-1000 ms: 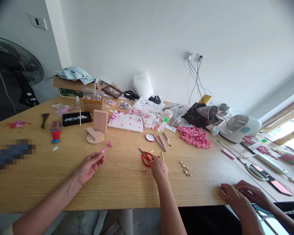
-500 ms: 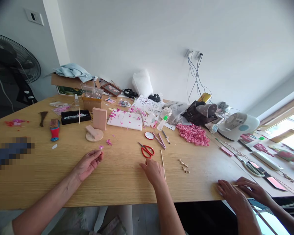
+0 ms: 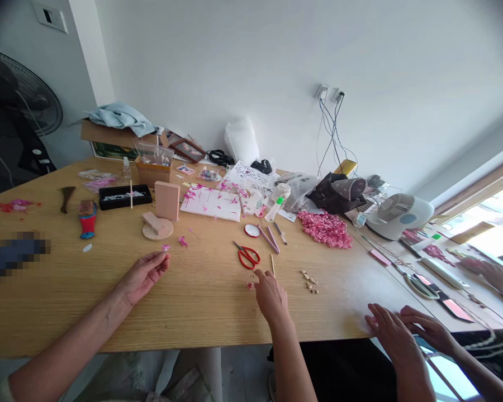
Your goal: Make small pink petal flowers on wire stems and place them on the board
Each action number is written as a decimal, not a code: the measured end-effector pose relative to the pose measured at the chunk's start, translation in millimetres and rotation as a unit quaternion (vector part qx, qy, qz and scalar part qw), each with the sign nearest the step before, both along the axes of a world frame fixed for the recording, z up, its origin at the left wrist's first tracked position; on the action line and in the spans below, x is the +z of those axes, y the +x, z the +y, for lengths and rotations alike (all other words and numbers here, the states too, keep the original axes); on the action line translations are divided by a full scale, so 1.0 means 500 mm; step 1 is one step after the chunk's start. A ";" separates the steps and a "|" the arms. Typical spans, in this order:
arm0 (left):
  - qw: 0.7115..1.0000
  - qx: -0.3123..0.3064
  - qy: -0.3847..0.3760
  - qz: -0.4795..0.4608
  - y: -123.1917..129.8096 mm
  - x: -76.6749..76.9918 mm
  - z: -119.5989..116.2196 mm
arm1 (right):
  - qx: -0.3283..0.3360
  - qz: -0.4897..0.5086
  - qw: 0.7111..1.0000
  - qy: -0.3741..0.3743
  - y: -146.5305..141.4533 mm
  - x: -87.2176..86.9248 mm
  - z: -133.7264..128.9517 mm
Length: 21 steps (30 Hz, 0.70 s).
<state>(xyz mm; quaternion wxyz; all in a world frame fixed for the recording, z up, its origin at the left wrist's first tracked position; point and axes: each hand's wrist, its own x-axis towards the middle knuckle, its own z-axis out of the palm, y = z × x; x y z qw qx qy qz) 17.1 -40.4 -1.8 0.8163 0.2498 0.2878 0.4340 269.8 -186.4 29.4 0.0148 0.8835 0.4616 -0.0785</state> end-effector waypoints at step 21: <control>1.000 0.015 -0.013 0.002 -0.001 0.007 0.001 | -0.030 0.006 0.999 -0.020 0.005 -0.022 0.015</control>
